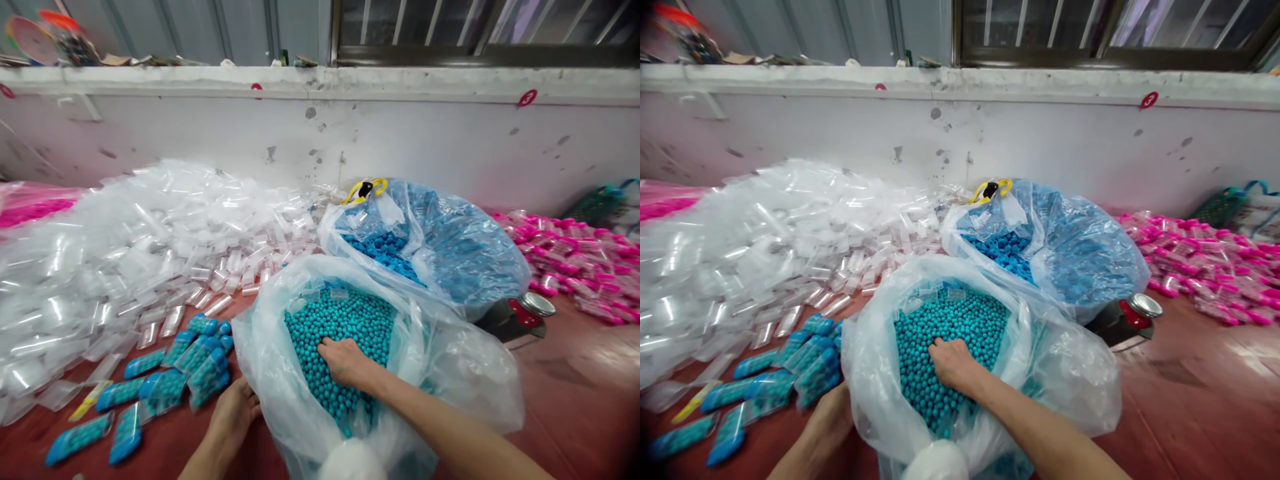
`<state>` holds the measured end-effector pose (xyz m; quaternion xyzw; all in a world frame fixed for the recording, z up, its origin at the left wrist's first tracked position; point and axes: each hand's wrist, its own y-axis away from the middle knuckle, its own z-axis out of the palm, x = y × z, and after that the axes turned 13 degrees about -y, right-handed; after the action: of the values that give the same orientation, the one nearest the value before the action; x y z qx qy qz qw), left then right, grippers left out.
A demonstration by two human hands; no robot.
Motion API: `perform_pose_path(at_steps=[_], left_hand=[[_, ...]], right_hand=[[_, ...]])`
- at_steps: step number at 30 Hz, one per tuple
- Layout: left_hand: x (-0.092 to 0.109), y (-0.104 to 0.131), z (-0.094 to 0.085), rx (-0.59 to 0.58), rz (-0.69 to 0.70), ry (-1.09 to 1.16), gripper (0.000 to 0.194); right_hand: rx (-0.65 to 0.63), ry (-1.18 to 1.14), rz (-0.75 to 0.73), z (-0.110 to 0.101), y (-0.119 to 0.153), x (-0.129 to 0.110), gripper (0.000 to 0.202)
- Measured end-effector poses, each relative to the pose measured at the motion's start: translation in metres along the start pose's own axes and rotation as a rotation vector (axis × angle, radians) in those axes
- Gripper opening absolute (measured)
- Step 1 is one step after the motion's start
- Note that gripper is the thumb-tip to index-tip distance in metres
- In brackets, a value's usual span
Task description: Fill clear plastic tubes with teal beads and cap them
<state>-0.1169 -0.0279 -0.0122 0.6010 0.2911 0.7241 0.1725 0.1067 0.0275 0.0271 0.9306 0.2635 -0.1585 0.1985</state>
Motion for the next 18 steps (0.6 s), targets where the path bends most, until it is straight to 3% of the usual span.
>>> perform_pose_path(at_steps=[5,8,10,14,18], left_hand=[[0.005,0.0,0.006,-0.069,-0.061,-0.018,0.017],[0.016,0.009,0.016,0.041,0.03,-0.16,0.018],[0.022,0.013,0.021,0.053,0.089,-0.182,0.018],[0.026,0.014,0.025,-0.117,0.038,0.023,0.019],[0.024,0.011,0.03,-0.148,-0.065,0.2,0.012]], right_hand=[[-0.003,-0.005,0.017,0.002,-0.009,0.001,0.028],[0.011,-0.032,0.034,0.004,-0.008,0.001,0.03],[-0.001,-0.071,0.033,0.003,-0.009,0.003,0.031],[-0.057,-0.175,0.027,-0.003,-0.015,0.009,0.033],[-0.08,-0.251,0.054,-0.004,-0.018,0.008,0.032]])
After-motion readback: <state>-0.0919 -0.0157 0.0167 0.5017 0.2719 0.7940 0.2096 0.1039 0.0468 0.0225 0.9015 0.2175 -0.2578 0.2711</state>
